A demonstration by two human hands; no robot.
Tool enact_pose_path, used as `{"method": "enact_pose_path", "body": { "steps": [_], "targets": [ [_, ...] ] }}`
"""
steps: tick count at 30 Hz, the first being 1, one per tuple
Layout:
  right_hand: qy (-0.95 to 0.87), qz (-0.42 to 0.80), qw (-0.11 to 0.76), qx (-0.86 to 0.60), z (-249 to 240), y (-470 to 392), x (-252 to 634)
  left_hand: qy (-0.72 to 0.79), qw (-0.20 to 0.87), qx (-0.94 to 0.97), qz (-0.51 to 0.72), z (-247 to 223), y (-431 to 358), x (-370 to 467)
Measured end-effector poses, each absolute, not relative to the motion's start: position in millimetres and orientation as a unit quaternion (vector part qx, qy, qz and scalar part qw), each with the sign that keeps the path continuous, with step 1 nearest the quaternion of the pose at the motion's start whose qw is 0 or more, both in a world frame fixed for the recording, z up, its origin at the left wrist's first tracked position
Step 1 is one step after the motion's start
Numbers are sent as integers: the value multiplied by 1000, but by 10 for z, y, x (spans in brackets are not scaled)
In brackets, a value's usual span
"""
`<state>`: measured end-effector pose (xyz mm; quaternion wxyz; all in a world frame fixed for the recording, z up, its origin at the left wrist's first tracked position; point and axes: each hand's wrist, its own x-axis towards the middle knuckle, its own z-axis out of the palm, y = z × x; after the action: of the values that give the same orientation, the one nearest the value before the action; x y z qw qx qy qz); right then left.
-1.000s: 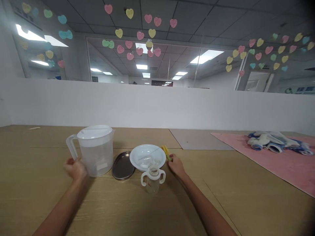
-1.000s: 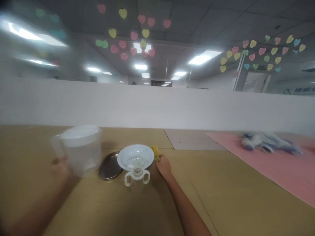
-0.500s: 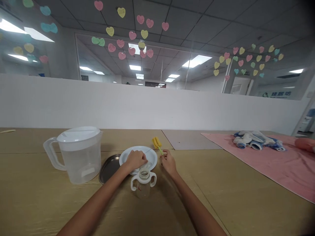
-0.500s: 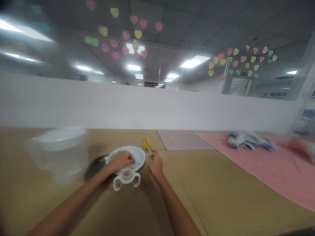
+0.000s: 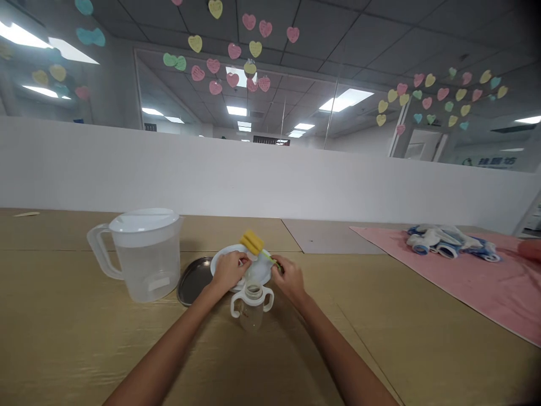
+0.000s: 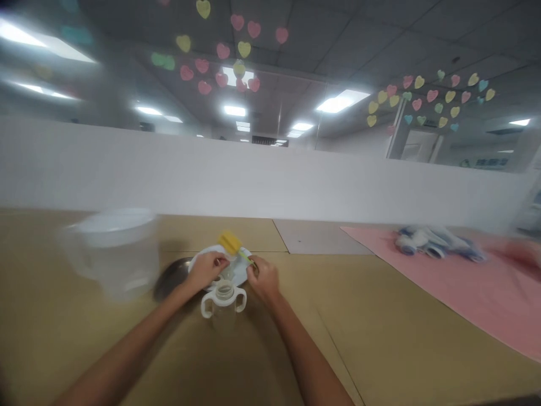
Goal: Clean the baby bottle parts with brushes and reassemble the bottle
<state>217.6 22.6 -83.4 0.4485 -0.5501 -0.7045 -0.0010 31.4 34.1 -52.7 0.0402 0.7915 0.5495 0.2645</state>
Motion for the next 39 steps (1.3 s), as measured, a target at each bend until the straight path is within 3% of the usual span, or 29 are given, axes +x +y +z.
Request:
{"method": "enact_pose_path", "body": {
  "steps": [5, 10, 17, 23, 26, 31, 39],
  "targets": [
    [-767, -46, 436, -469, -994, 255, 2164, 481, 82, 773, 406, -705, 309, 134],
    [-751, -99, 421, -498, -1067, 340, 2294, 489, 97, 726, 474, -770, 245, 90],
    [-823, -172, 280, -463, -968, 298, 2381, 482, 143, 642, 579, -813, 189, 117],
    [-857, -221, 245, -396, -873, 255, 2403, 503, 175, 571, 625, -781, 177, 121],
    [-857, -268, 258, -357, -864, 256, 2419, 490, 191, 552, 647, -796, 198, 117],
    [-828, -341, 350, -275, -868, 267, 2423, 447, 222, 519, 694, -857, 232, 113],
    [-776, -357, 418, -309, -866, 278, 2406, 474, 138, 456, 741, -740, 278, -110]
  ]
}}
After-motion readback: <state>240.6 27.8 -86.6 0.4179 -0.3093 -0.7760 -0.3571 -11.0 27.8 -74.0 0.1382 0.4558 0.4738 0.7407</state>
